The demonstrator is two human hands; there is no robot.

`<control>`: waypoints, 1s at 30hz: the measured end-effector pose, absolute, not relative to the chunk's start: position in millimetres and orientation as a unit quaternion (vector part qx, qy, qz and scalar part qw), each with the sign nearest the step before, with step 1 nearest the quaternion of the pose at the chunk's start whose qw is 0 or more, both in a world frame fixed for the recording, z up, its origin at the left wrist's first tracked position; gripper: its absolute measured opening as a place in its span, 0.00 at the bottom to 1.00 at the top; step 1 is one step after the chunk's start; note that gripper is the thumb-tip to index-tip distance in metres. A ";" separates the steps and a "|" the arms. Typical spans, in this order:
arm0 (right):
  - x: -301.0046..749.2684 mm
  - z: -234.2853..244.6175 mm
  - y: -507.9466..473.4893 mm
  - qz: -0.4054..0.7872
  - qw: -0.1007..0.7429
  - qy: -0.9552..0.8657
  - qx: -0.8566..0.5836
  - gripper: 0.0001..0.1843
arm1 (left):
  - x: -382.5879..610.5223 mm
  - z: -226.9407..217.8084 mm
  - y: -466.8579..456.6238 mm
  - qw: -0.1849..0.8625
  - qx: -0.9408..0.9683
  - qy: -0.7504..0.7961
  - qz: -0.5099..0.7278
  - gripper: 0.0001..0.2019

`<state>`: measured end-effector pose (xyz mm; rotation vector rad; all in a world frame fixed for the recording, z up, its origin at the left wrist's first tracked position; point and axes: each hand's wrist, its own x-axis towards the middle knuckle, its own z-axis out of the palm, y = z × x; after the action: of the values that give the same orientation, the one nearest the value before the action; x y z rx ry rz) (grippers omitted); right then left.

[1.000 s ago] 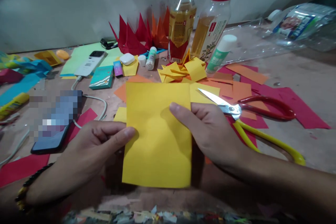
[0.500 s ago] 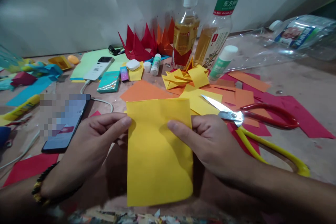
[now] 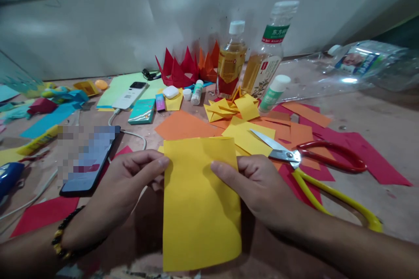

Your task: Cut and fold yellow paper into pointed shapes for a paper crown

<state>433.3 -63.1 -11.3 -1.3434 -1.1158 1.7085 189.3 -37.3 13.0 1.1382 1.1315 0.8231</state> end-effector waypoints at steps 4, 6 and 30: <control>430.9 -8.3 -66.2 0.710 0.308 -0.414 -0.479 0.23 | 185.9 6.6 -34.6 0.632 0.499 0.481 0.346 0.14; 430.1 -6.3 -67.4 0.736 0.294 -0.408 -0.454 0.20 | 184.8 5.4 -34.6 0.625 0.507 0.482 0.347 0.17; 430.7 -11.1 -65.4 0.708 0.216 -0.477 -0.474 0.38 | 178.2 -9.0 -26.5 0.627 0.440 0.489 0.417 0.12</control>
<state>430.7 -65.4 -11.1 -1.3148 -1.3214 1.9631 178.2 -26.5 -9.0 1.0088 1.1207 0.9570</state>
